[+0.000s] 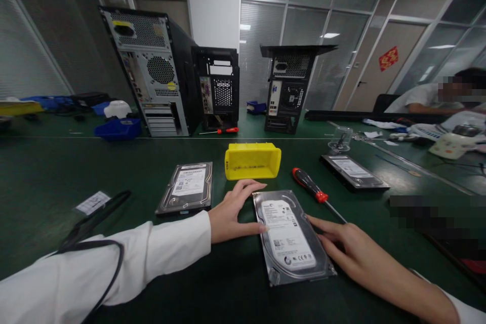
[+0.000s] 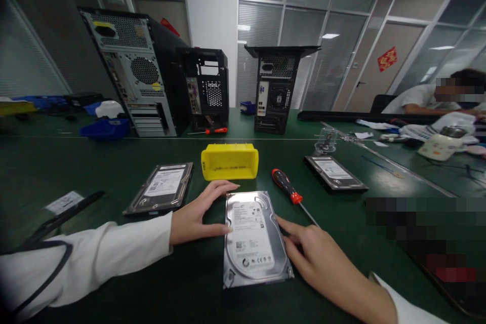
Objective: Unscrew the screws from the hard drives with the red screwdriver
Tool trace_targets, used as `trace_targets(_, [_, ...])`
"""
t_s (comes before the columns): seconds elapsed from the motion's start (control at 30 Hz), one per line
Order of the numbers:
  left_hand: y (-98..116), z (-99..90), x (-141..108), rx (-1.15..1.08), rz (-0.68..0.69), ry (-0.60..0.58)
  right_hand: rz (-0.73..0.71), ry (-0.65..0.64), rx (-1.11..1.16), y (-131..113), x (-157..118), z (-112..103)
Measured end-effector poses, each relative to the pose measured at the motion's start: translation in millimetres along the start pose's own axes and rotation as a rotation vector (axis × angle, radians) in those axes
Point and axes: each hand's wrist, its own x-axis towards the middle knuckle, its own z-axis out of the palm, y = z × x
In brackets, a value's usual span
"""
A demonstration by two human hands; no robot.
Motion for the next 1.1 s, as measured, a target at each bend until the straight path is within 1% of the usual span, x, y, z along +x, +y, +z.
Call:
trace_targets(0.13, [0.8, 2.4, -2.0, 0.002, -0.030, -0.002, -0.021, 0.011, 0.003, -9.1, -2.4, 8.8])
trace_targets(0.27, [0.4, 4.6, -3.4, 0.017, -0.022, -0.012, -0.080, 0.002, -0.015, -22.2, -6.4, 27.0])
trace_targets(0.33, [0.0, 4.4, -3.4, 0.020, -0.037, -0.012, -0.078, 0.020, -0.008, -27.6, -8.8, 35.3])
trace_targets(0.4, [-0.4, 3.6, -3.2, 0.021, -0.044, -0.015, -0.080, 0.043, -0.004, -30.6, -10.6, 38.6])
trace_targets(0.47, [-0.6, 2.5, -2.9, 0.025, -0.042, -0.021, -0.072, 0.060, -0.029, -29.2, -10.4, 33.5])
trace_targets(0.53, [-0.7, 1.8, -2.7, 0.038, -0.034, -0.018, -0.009, 0.127, -0.079, -21.1, -7.0, 18.9])
trace_targets(0.57, [-0.8, 1.7, -2.7, 0.049, -0.024, -0.013, 0.050, 0.190, -0.113, -14.2, -3.9, 8.8])
trace_targets(0.63, [-1.0, 2.0, -2.6, 0.083, 0.004, -0.005, 0.167, 0.359, -0.179, 4.2, 4.5, -12.3])
trace_targets(0.67, [-1.0, 2.4, -2.5, 0.102, 0.021, -0.002, 0.208, 0.392, -0.227, 14.3, 9.7, -21.2])
trace_targets(0.73, [-0.6, 3.8, -2.1, 0.118, 0.036, 0.004, 0.260, 0.378, -0.293, 32.4, 20.9, -31.7])
trace_targets(0.77, [0.0, 4.8, -1.8, 0.114, 0.038, 0.014, 0.274, 0.359, -0.298, 39.0, 26.7, -32.6])
trace_targets(0.83, [2.1, 6.8, -1.0, 0.088, 0.038, 0.046, 0.290, 0.320, -0.306, 45.6, 38.8, -27.5])
trace_targets(0.97, [7.4, 9.8, 2.0, 0.040, 0.012, 0.107, 0.307, 0.316, -0.299, 41.9, 66.3, -12.6])
trace_targets(1.03, [8.6, 10.5, 3.4, 0.042, 0.011, 0.110, 0.308, 0.323, -0.244, 39.6, 79.1, -14.4])
trace_targets(1.1, [8.6, 10.6, 4.1, 0.050, 0.018, 0.099, 0.280, 0.328, -0.147, 38.4, 86.8, -25.0])
